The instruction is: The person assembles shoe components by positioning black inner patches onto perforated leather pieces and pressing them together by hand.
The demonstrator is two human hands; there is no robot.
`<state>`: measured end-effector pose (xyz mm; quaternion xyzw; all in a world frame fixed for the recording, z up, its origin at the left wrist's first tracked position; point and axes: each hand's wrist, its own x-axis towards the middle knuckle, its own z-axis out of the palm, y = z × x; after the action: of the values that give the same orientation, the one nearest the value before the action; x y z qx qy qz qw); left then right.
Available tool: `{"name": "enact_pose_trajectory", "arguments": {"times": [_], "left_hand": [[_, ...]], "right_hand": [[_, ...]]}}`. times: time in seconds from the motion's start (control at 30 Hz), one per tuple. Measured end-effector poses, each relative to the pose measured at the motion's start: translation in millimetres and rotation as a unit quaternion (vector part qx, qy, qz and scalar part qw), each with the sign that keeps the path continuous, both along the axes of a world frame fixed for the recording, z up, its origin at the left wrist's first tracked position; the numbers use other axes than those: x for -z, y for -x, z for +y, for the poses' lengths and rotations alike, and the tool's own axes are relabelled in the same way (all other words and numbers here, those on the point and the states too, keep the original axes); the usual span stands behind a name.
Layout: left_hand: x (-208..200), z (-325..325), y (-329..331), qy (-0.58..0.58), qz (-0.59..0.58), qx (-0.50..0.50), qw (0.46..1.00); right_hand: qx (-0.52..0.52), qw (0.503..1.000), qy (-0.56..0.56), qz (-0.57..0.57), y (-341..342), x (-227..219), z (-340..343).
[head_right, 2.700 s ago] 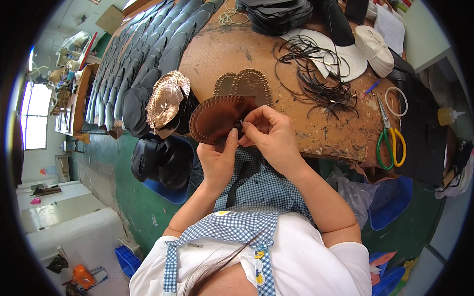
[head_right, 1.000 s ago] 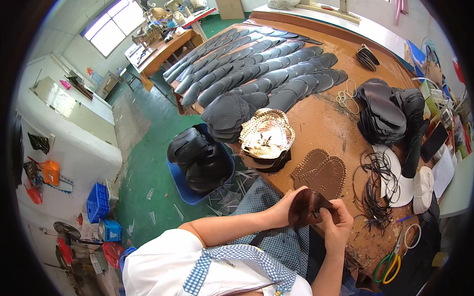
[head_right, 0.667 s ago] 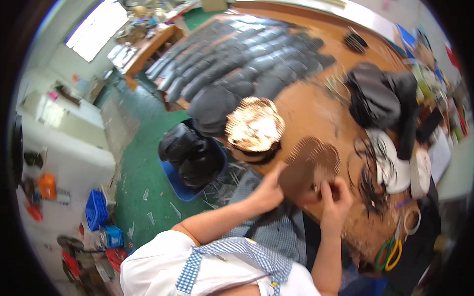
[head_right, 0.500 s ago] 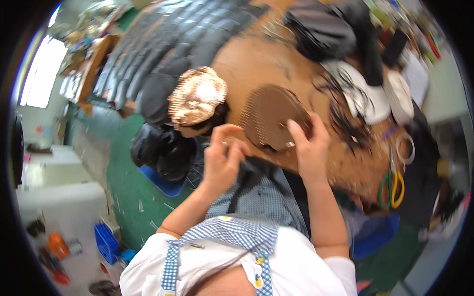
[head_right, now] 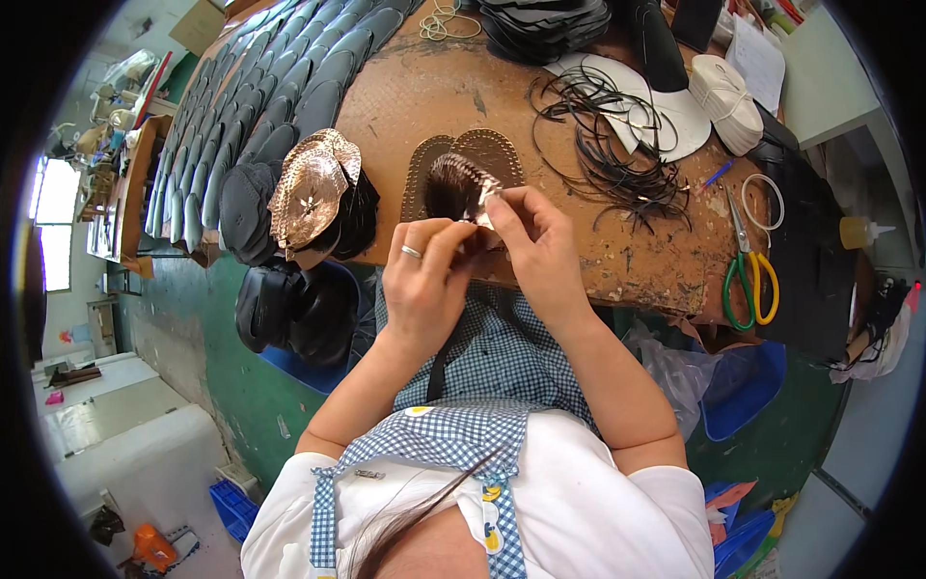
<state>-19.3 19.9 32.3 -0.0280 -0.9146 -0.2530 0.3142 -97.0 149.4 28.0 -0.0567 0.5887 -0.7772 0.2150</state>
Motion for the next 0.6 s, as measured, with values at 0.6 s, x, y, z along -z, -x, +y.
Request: {"name": "enact_pose_trajectory", "arguments": {"times": [0.6], "left_hand": [[6.3, -23.8, -11.1, -0.441, -0.117, -0.030, 0.890]], "right_hand": [[-0.155, 0.982, -0.036, 0.105, 1.6, 2.7, -10.8]]}}
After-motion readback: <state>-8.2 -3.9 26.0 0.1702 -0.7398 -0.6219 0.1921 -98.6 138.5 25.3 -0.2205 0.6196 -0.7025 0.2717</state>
